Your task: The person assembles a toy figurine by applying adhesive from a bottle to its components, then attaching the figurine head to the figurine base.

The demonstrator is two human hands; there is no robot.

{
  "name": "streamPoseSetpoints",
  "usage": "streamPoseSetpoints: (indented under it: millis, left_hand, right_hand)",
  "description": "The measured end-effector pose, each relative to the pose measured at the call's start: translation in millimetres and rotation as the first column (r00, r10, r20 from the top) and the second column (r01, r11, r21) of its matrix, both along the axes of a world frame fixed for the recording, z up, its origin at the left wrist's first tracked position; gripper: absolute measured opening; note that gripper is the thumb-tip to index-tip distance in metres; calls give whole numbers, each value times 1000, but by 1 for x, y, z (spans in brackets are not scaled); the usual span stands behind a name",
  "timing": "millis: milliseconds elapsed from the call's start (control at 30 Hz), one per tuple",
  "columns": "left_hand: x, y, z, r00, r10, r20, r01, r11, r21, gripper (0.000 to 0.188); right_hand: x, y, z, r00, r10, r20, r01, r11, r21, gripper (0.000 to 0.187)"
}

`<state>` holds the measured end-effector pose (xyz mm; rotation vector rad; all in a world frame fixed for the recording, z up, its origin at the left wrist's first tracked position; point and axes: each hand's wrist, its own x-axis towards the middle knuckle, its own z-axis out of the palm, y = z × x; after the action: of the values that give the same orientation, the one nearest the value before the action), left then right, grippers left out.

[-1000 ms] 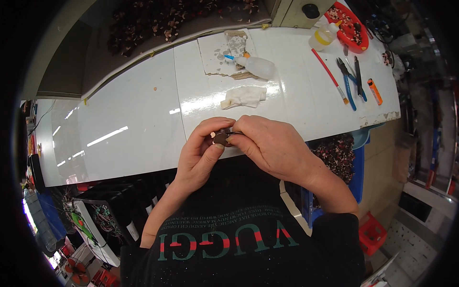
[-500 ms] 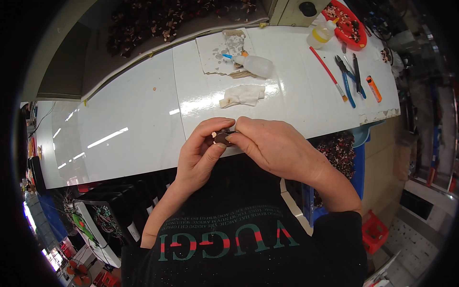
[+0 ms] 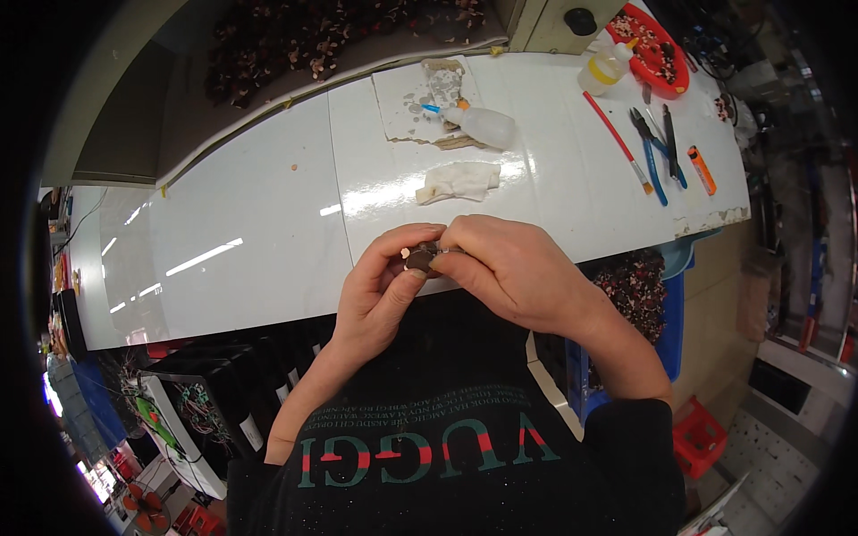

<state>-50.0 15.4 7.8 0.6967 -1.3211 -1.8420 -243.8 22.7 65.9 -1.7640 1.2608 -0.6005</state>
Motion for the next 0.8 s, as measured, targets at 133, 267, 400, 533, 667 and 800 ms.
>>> streamPoseSetpoints:
  millis: [133, 267, 400, 533, 667, 800]
  left_hand:
    - [1, -1, -1, 1000, -6, -24, 6, 1000, 17, 34]
    - [2, -3, -3, 999, -13, -37, 13, 1000, -2, 35]
    - [1, -4, -3, 999, -5, -43, 4, 1000, -28, 36]
    - [2, -5, 0, 997, -15, -73, 15, 1000, 8, 40]
    - [3, -5, -1, 999, -22, -35, 22, 1000, -6, 43]
    - [3, -5, -4, 998, -9, -65, 8, 1000, -11, 46]
  right_hand:
    - [0, 3, 0, 998, -43, 40, 46, 996, -81, 16]
    - [1, 3, -3, 999, -43, 7, 43, 992, -115, 14]
    - [5, 8, -5, 985, -141, 104, 150, 985, -84, 19]
    - [6, 8, -10, 977, -140, 163, 157, 983, -99, 27]
    - [5, 6, -11, 992, -71, 105, 80, 993, -87, 29]
    - [6, 4, -9, 993, -61, 100, 68, 995, -71, 28]
